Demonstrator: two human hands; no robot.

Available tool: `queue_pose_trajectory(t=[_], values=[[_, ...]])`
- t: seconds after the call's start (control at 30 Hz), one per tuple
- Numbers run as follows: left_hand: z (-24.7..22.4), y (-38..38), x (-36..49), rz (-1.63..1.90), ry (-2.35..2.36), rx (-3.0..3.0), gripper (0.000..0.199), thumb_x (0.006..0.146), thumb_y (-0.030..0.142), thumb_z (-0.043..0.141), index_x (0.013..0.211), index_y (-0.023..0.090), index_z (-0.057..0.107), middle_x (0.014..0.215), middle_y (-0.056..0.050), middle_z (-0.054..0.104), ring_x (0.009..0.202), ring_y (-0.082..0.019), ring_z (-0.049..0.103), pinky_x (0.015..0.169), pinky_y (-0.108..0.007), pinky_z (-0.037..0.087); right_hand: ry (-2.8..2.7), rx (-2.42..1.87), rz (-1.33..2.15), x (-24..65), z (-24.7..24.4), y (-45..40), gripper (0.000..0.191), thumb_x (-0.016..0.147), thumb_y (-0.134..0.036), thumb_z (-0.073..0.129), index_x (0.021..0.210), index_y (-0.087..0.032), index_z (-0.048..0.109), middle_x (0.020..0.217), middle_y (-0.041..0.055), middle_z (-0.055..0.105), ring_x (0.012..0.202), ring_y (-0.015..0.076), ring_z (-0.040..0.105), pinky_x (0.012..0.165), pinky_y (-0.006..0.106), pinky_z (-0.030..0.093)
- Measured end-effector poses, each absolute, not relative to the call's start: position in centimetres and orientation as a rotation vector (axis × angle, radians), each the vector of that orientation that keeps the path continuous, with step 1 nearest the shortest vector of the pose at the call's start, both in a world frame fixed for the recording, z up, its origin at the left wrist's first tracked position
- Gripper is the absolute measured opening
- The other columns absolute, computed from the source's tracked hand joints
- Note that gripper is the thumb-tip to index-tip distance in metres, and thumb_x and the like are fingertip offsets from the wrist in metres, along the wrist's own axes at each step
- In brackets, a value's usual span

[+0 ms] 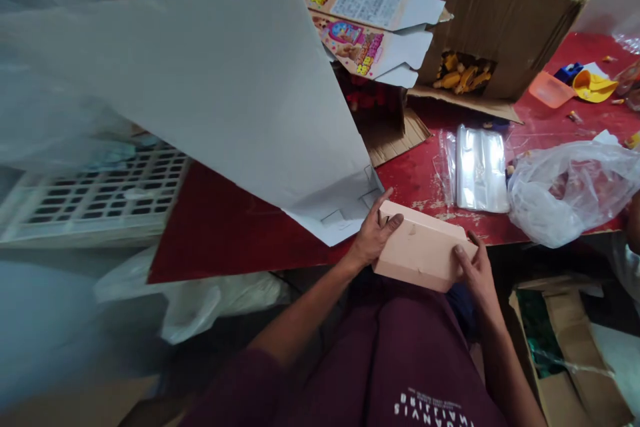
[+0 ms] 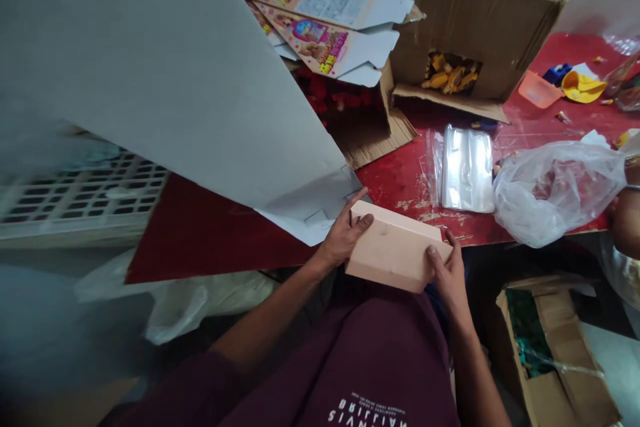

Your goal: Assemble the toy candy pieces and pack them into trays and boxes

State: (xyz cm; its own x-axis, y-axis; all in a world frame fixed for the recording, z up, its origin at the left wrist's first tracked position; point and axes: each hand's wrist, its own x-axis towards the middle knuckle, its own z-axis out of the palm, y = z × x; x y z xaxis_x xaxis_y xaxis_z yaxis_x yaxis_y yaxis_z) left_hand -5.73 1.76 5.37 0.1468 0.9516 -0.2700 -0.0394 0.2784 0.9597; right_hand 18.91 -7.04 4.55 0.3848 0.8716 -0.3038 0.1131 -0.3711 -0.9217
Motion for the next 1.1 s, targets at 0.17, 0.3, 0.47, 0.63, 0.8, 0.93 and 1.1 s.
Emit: queue_pose_trajectory(t=[0.17,0.3,0.47,0.63,0.8,0.93,1.1], values=[[5.7,2.2,-6.8,0.816,0.973,0.867,0.099,0.082,0.06,0.073,0.159,0.021,0.025,0.122,-0.013,0.065,0.107,-0.026,0.065,0.098,-0.041,0.05,-0.594,-1.643,1.19,19.0,4.2,-5.8,0.062,0.07,-0.051,0.082,0.119,-0.017,0.065,0.116,0.0102,0.072,0.093,0.022,0.07,0.08,0.034,0.056],[5.9,2.1,-7.7,0.774,0.928,0.816,0.106,0.076,0.043,0.083,0.158,0.02,0.021,0.122,-0.014,0.067,0.105,-0.026,0.067,0.095,-0.044,0.052,-0.606,-1.671,1.125,19.8,3.5,-5.2,0.065,0.069,-0.047,0.083,0.124,-0.019,0.064,0.114,0.0082,0.073,0.092,0.0211,0.069,0.079,0.033,0.055],[5.6,1.6,-7.6,0.803,0.973,0.933,0.082,0.082,0.05,0.076,0.147,0.017,0.039,0.123,-0.015,0.066,0.104,-0.026,0.066,0.089,-0.041,0.055,-0.623,-1.638,1.09,19.2,3.1,-4.9,0.061,0.069,-0.051,0.082,0.117,-0.018,0.066,0.103,0.0056,0.074,0.085,0.0194,0.068,0.079,0.033,0.054],[4.6,0.7,-7.1,0.866,1.012,1.061,0.097,0.089,0.053,0.068,0.162,0.024,0.011,0.125,-0.013,0.065,0.106,-0.024,0.066,0.093,-0.041,0.054,-0.467,-1.476,1.435,18.6,3.7,-5.4,0.077,0.071,-0.075,0.07,0.119,-0.016,0.066,0.106,0.0108,0.075,0.088,0.0269,0.072,0.081,0.04,0.058],[4.0,0.0,-7.9,0.919,1.065,1.203,0.094,0.089,0.054,0.066,0.163,0.028,0.013,0.134,-0.013,0.06,0.112,-0.024,0.063,0.099,-0.041,0.051,-0.698,-1.832,1.313,19.9,3.2,-5.4,0.082,0.081,-0.084,0.053,0.118,-0.012,0.069,0.11,0.0136,0.074,0.101,0.0324,0.07,0.084,0.041,0.059],[3.7,-0.5,-8.9,0.853,1.076,1.321,0.061,0.091,0.049,0.064,0.144,0.026,0.047,0.14,-0.011,0.055,0.119,-0.023,0.058,0.104,-0.039,0.046,-1.279,-2.002,1.095,20.5,2.7,-5.0,0.083,0.09,-0.08,0.041,0.126,-0.011,0.069,0.119,0.0168,0.072,0.115,0.0346,0.065,0.099,0.045,0.052],[2.6,-2.3,-9.9,0.691,1.142,1.411,0.047,0.09,0.044,0.064,0.128,0.02,0.052,0.124,-0.01,0.061,0.107,-0.022,0.061,0.095,-0.037,0.049,-1.618,-2.108,1.083,20.1,3.5,-6.8,0.073,0.098,-0.059,0.041,0.156,-0.014,0.042,0.099,0.0124,0.077,0.09,0.0292,0.073,0.086,0.042,0.054]])
